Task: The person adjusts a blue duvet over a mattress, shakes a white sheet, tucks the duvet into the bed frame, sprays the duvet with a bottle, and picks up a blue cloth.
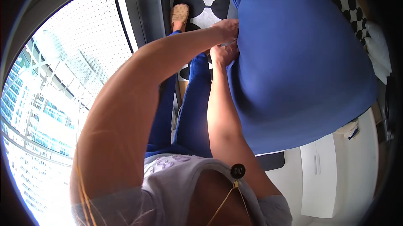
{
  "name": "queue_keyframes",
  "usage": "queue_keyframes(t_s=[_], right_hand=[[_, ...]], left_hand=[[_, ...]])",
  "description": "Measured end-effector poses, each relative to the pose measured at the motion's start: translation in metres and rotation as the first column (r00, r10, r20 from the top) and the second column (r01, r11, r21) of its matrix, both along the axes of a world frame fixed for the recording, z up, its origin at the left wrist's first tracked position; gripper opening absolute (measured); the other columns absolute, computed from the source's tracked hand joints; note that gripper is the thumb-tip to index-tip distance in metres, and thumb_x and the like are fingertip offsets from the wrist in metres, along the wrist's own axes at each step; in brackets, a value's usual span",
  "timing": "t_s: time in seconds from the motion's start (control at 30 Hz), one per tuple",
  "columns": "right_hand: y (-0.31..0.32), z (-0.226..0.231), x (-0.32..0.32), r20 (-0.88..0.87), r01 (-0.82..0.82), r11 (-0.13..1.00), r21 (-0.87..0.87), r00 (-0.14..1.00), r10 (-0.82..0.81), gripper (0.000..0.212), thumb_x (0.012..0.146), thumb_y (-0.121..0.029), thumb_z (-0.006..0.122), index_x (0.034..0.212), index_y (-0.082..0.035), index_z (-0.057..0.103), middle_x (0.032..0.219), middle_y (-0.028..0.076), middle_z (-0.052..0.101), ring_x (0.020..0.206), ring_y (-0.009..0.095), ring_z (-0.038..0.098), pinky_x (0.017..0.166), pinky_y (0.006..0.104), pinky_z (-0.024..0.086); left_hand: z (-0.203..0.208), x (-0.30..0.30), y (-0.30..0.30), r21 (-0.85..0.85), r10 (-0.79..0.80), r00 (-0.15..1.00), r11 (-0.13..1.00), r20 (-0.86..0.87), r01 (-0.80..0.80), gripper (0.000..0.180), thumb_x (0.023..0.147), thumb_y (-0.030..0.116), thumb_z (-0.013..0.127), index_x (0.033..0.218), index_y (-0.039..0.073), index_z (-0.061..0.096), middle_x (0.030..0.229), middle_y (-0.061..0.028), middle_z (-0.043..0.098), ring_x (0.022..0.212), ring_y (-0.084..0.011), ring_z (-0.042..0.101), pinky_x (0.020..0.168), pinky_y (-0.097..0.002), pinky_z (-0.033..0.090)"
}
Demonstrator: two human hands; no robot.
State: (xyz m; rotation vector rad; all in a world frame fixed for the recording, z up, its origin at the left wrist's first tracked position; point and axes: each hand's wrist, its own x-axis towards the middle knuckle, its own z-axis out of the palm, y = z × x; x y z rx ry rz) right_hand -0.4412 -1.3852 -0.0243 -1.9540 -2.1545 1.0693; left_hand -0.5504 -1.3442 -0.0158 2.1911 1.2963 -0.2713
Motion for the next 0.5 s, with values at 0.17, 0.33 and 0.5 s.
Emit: queue_keyframes(t_s=[0.17,0.33,0.5], right_hand=[[-0.03,0.041,-0.003,0.258,-0.251,0.924,-0.288,0.909,0.327,0.082,0.075,-0.027,0.062,0.134,0.01,0.018,0.136,0.031,0.026,0.13,0.038,0.022,0.109,0.0425,0.015],[-0.08,0.054,0.063,0.283,0.024,0.981,-0.193,0.959,0.032,0.08,0.071,-0.012,0.056,0.134,0.014,0.012,0.138,0.032,0.018,0.132,0.039,0.016,0.11,0.0399,0.011],[-0.06,0.035,0.061,0.075,0.009,0.993,-0.116,0.997,0.0,0.09,0.071,-0.034,0.069,0.132,0.009,0.021,0.135,0.029,0.029,0.125,0.041,0.026,0.107,0.0429,0.018]], left_hand=[[-0.011,0.002,-0.02,-0.087,0.345,0.926,0.938,0.153,-0.335,0.024,0.079,0.016,0.052,0.098,0.01,0.066,0.11,-0.001,0.061,0.111,-0.0207,0.05,0.099,-0.0291,0.036],[0.004,0.015,-0.054,0.291,0.336,0.91,0.87,0.244,-0.399,0.02,0.071,0.016,0.057,0.086,0.009,0.067,0.092,-0.0014,0.064,0.1,-0.0204,0.055,0.096,-0.0297,0.039],[-0.015,0.052,-0.1,0.294,0.045,0.929,0.942,0.367,-0.162,0.035,0.073,0.022,0.056,0.106,0.014,0.061,0.116,0.003,0.053,0.116,-0.0154,0.043,0.101,-0.0293,0.031]])
